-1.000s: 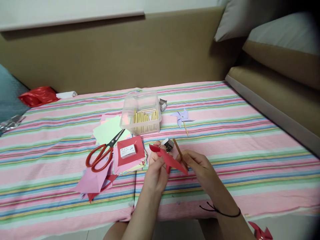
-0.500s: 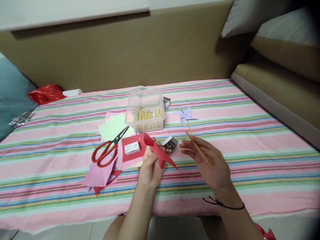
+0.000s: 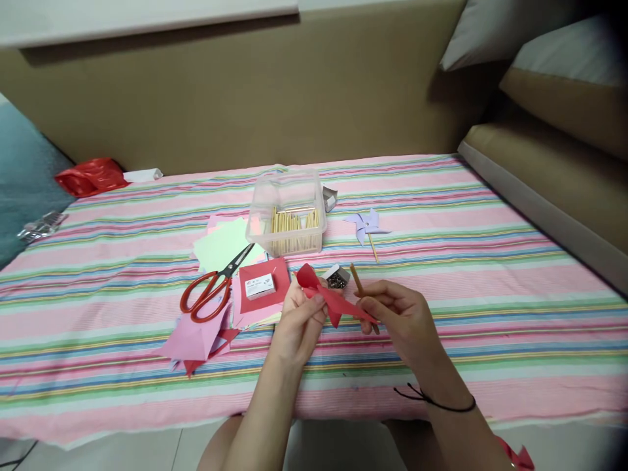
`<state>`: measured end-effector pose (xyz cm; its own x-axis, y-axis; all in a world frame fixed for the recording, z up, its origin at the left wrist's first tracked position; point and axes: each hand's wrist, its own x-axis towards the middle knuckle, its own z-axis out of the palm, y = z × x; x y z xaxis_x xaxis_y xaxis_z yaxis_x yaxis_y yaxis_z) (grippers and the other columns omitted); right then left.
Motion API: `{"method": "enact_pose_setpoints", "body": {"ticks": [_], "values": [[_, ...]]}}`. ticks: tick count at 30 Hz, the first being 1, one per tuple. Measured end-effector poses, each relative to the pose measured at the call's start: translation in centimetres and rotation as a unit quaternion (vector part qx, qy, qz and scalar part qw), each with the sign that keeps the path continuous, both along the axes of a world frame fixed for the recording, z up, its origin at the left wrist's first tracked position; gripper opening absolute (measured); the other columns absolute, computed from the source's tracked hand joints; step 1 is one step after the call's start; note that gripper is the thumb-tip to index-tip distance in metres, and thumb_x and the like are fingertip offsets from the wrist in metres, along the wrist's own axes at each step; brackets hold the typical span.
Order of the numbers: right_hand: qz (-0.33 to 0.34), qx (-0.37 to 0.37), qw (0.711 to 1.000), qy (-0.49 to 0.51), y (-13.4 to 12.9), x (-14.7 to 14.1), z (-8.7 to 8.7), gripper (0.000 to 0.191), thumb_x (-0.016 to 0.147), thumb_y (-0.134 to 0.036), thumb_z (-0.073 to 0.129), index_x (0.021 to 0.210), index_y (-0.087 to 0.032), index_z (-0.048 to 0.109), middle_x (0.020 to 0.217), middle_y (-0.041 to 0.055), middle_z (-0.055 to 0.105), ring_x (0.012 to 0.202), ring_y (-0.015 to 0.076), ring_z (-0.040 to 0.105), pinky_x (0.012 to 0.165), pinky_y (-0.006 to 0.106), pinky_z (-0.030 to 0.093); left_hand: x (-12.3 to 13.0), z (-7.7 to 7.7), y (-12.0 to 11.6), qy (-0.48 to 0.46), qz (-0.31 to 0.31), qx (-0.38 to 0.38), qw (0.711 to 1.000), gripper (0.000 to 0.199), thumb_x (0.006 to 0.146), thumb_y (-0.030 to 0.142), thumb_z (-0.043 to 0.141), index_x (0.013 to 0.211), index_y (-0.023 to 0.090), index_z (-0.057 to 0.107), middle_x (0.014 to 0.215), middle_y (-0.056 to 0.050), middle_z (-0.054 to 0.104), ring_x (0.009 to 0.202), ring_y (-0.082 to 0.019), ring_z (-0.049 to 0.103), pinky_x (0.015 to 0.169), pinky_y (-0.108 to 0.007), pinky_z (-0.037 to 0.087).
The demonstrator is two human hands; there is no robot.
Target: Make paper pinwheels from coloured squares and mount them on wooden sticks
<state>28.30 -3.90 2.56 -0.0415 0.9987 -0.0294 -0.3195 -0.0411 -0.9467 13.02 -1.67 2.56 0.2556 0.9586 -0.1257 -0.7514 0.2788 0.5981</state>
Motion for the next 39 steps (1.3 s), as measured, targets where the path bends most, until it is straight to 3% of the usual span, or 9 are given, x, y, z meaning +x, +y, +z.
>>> {"method": "enact_pose_setpoints", "body": {"ticks": [6,11,21,31,39], "values": [[0.037,-0.007,0.999,-0.036,-0.1,-0.2,0.4,0.023,0.081,-0.039,0.065,0.075,-0.017,0.066,0.043,-0.004,0.053,0.035,0.0076,0.044,0.035,0.02,0.033,-0.2,-0.3,0.0,0.003,-0.002,0.007,1.0,0.036,0.064,0.017,0.08,0.09,0.021,0.054,0.075,0.005,0.061,0.06,-0.007,0.058,0.069,-0.022,0.05],[0.045,0.022,0.997,-0.052,-0.1,-0.3,0.5,0.023,0.081,-0.039,0.065,0.076,-0.016,0.068,0.039,-0.0063,0.045,0.034,0.0061,0.036,0.036,0.021,0.027,-0.2,-0.2,-0.1,0.011,0.012,0.016,1.0,0.045,0.062,0.018,0.082,0.095,0.023,0.052,0.072,0.007,0.06,0.055,-0.005,0.056,0.062,-0.019,0.047],[0.072,0.013,0.996,-0.06,-0.4,-0.9,0.7,0.024,0.082,-0.039,0.065,0.073,-0.016,0.068,0.039,-0.0062,0.044,0.034,0.0053,0.035,0.035,0.02,0.025,-0.3,-0.2,0.0,-0.014,0.061,-0.019,0.998,0.058,0.054,0.013,0.085,0.1,0.026,0.053,0.069,0.01,0.059,0.05,-0.003,0.055,0.058,-0.016,0.048],[0.067,0.021,0.996,-0.057,-0.6,-1.1,0.8,0.025,0.082,-0.039,0.064,0.073,-0.016,0.068,0.039,-0.0066,0.042,0.034,0.0051,0.033,0.034,0.02,0.026,-0.2,0.3,-0.1,-0.062,0.052,-0.039,0.996,0.056,0.05,0.014,0.088,0.092,0.024,0.053,0.067,0.012,0.059,0.05,-0.003,0.058,0.055,-0.013,0.048],[0.061,0.026,0.997,-0.048,-0.6,-1.2,1.1,0.024,0.081,-0.037,0.065,0.073,-0.015,0.067,0.039,-0.0075,0.04,0.033,0.0045,0.032,0.033,0.019,0.024,-0.2,-0.1,0.2,-0.074,0.047,-0.03,0.996,0.048,0.057,0.01,0.083,0.092,0.025,0.054,0.067,0.012,0.058,0.053,-0.002,0.059,0.052,-0.012,0.044]]}}
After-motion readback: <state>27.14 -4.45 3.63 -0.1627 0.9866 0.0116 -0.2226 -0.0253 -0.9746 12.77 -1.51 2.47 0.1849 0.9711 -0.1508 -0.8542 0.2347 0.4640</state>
